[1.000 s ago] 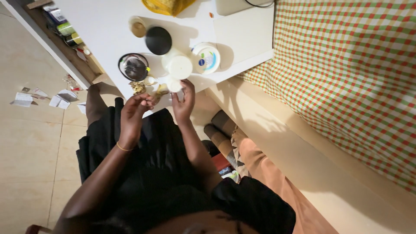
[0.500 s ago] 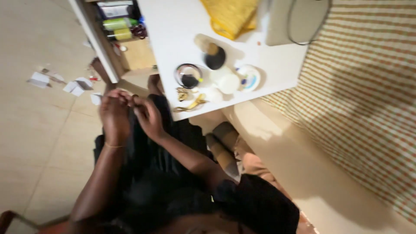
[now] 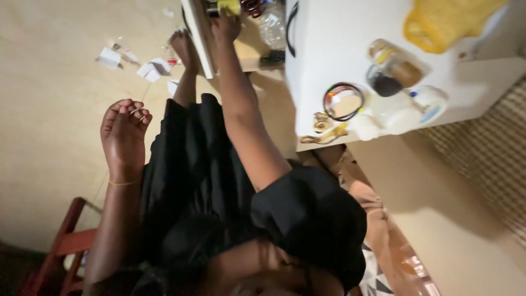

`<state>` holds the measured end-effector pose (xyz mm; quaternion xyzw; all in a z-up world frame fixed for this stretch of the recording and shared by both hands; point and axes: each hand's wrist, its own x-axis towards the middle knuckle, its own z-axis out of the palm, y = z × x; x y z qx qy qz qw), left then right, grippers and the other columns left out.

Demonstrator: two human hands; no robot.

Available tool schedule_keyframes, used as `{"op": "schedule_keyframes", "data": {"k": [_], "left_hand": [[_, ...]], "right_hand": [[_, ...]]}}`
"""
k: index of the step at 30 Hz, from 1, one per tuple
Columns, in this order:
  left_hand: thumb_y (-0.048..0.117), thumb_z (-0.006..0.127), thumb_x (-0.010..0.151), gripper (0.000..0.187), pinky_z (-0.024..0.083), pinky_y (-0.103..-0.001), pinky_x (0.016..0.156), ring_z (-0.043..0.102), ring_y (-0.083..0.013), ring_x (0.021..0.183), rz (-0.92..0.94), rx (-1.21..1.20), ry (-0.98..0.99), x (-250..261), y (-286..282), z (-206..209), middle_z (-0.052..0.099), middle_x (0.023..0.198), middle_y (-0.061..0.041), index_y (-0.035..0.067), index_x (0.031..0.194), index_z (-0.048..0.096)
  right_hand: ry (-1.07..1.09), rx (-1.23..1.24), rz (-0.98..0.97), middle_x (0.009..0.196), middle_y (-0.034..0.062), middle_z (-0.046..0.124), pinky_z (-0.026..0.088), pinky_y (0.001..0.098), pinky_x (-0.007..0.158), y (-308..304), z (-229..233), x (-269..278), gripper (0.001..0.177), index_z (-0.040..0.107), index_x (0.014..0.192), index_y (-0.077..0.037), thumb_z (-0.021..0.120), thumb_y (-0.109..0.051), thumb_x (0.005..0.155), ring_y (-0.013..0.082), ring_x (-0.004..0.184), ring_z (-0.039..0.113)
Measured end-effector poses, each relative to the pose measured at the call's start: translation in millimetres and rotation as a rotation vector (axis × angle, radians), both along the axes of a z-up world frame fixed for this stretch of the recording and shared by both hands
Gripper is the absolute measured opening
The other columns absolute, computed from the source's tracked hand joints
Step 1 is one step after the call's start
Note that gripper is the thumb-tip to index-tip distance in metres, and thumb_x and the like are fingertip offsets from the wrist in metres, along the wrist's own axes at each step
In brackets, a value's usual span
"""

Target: Organizing and sorting various personal care products, bottles, and accessories from a drawer and onto a desk surface.

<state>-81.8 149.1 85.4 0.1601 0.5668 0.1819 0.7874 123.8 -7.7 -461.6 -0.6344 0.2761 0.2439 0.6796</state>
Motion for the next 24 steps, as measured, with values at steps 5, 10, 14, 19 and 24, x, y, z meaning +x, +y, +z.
{"op": "schedule_keyframes", "data": {"k": [5, 10, 14, 19, 24], "left_hand": [[0.011, 0.052, 0.115, 0.014, 0.055, -0.035, 0.099, 0.066, -0.0209, 0.101, 0.021, -0.012, -0.014, -1, 18, -3, 0.067, 0.112, -0.012, 0.002, 0.121, 0.061], [0.008, 0.053, 0.117, 0.012, 0.054, -0.035, 0.099, 0.064, -0.0208, 0.101, -0.062, 0.048, -0.081, 1, 4, -16, 0.066, 0.111, -0.012, 0.001, 0.12, 0.062], [0.006, 0.054, 0.111, 0.014, 0.054, -0.035, 0.099, 0.065, -0.0192, 0.106, -0.193, 0.077, 0.058, 27, -21, -17, 0.067, 0.119, -0.013, 0.001, 0.122, 0.061], [-0.006, 0.06, 0.103, 0.04, 0.048, -0.031, 0.11, 0.057, -0.0181, 0.13, -0.454, 0.325, -0.043, 52, -63, -14, 0.058, 0.139, -0.01, 0.0, 0.141, 0.05], [-0.009, 0.069, 0.096, 0.054, 0.052, -0.033, 0.112, 0.058, -0.0198, 0.131, -0.591, 0.423, -0.108, 85, -104, 15, 0.055, 0.142, -0.009, 0.0, 0.144, 0.046]], "right_hand": [[0.239, -0.351, 0.243, 0.095, 0.0164, 0.075, 0.055, 0.0354, 0.052, 1, -12, 30, 0.057, 0.075, 0.116, 0.001, 0.078, -0.041, 0.077, 0.0248, 0.069, 0.067], [0.461, -0.013, 0.018, 0.085, 0.0128, 0.061, 0.055, 0.0442, 0.063, -18, 68, -34, 0.06, 0.055, 0.123, 0.0, 0.075, -0.044, 0.086, 0.0275, 0.071, 0.06], [0.42, 0.591, 0.069, 0.117, 0.0081, 0.063, 0.051, 0.0421, 0.092, -30, 230, -60, 0.055, 0.046, 0.142, -0.005, 0.069, -0.035, 0.103, 0.0211, 0.103, 0.06], [0.329, 0.744, 0.308, 0.148, 0.0206, 0.054, 0.042, 0.0517, 0.118, -44, 425, -36, 0.069, 0.043, 0.154, -0.008, 0.077, -0.028, 0.098, 0.0365, 0.142, 0.049], [0.15, 0.86, 0.493, 0.151, 0.0229, 0.053, 0.038, 0.0458, 0.124, -77, 510, 0, 0.068, 0.05, 0.149, -0.008, 0.084, -0.028, 0.094, 0.0354, 0.149, 0.045]]}}
